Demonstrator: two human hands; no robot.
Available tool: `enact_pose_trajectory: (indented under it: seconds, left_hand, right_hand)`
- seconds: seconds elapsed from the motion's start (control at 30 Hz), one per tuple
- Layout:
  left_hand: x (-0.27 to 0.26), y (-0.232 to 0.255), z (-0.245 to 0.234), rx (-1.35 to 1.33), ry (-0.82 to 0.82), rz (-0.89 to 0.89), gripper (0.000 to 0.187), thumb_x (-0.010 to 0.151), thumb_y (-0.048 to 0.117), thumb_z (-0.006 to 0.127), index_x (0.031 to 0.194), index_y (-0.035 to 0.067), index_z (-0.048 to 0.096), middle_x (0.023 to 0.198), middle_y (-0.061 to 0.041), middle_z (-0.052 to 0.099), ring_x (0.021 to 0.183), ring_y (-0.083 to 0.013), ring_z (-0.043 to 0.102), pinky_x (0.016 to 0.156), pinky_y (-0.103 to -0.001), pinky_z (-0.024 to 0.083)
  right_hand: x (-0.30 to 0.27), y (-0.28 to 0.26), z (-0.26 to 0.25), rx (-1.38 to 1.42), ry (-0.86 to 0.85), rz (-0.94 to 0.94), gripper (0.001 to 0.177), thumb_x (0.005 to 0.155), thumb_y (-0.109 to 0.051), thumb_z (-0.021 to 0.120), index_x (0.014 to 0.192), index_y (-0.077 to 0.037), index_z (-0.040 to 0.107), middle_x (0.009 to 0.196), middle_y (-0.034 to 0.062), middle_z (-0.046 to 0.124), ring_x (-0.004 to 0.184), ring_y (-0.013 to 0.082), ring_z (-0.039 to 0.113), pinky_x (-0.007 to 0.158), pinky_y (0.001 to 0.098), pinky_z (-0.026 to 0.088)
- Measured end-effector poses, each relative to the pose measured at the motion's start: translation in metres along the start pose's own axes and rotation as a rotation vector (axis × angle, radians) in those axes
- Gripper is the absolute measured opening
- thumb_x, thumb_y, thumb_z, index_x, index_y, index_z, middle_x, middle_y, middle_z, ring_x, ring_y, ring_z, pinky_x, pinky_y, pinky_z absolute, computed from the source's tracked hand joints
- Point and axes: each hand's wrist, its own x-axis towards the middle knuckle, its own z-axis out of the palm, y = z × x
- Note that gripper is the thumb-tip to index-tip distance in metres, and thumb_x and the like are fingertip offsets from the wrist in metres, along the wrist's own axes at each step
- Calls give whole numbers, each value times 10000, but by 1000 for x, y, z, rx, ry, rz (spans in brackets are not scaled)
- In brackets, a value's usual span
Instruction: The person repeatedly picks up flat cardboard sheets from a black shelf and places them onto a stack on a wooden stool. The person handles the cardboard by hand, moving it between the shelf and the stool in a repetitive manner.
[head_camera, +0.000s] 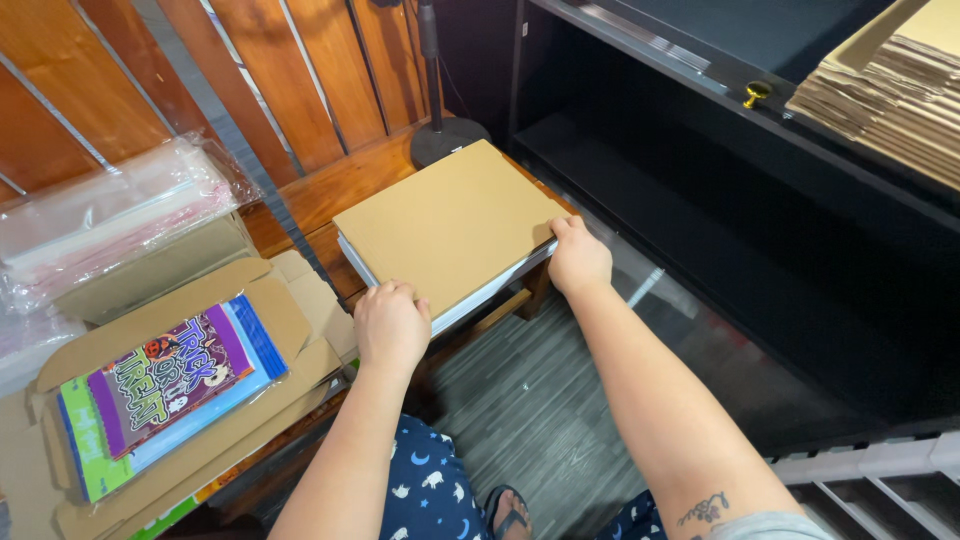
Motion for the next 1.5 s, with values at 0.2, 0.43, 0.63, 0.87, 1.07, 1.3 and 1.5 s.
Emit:
enact_pose_trajectory:
  seconds: [0.2,0.43,0.63,0.87,1.07,1.3,1.5]
  left_hand:
    - [2,6,-10,5,5,-23,226,823,369,710,907,173,786,1023,-42,725,1040,-287,667,881,-427,539]
    - [-5,19,-28,-47,-19,-61,255,854,326,712,997,126,777,1107,-63,706,1094,-294,655,900,-420,565]
    - [-11,22,-30,-48,12,-51,283,862,320,714,1040,106,761,1179,-79,694,1149,-306,645,931,-424,575]
    - [1,17,-35,-18,-46,-79,363,839,406,737,1104,157,754,1196,-46,674,1193,-287,628,930,-432,577]
    - [26,70,-56,-170,34,58,368,832,360,764,1128,141,770,1211,-89,681,1185,-340,639,975,-469,546]
    - [67,173,-67,-446,148,323,256,837,311,793,1043,159,787,1111,-72,708,1102,-347,685,963,-441,545]
    - [94,278,-108,-609,52,494,160,898,245,748,1043,180,773,1083,-35,707,1072,-274,704,943,-379,557]
  right_hand:
    - [-15,-7,-7,10,31,-29,465,923,-24,511,1353,-198,529,1422,38,495,1038,362,730,961,455,601]
    - [-15,-7,-3,-4,23,-25,558,899,16,540,1418,-185,496,1493,52,439,998,415,734,946,463,613]
    - [-17,-4,-7,14,20,-27,560,900,22,542,1426,-165,489,1511,66,422,1005,430,729,939,465,624]
    - [-30,17,-53,161,-93,6,562,948,-163,678,1484,-188,512,1587,54,379,1291,443,593,1069,521,543]
    - [-65,64,-132,98,157,-153,334,927,-211,729,1253,-146,705,1335,68,609,1243,347,630,966,461,591]
    - [-114,143,-236,0,905,-355,202,827,-155,825,995,-244,755,1026,-34,674,1018,228,662,907,339,552]
    - [-153,236,-310,-59,1053,-172,147,876,-221,846,994,-288,789,1003,-10,663,945,234,634,874,339,528]
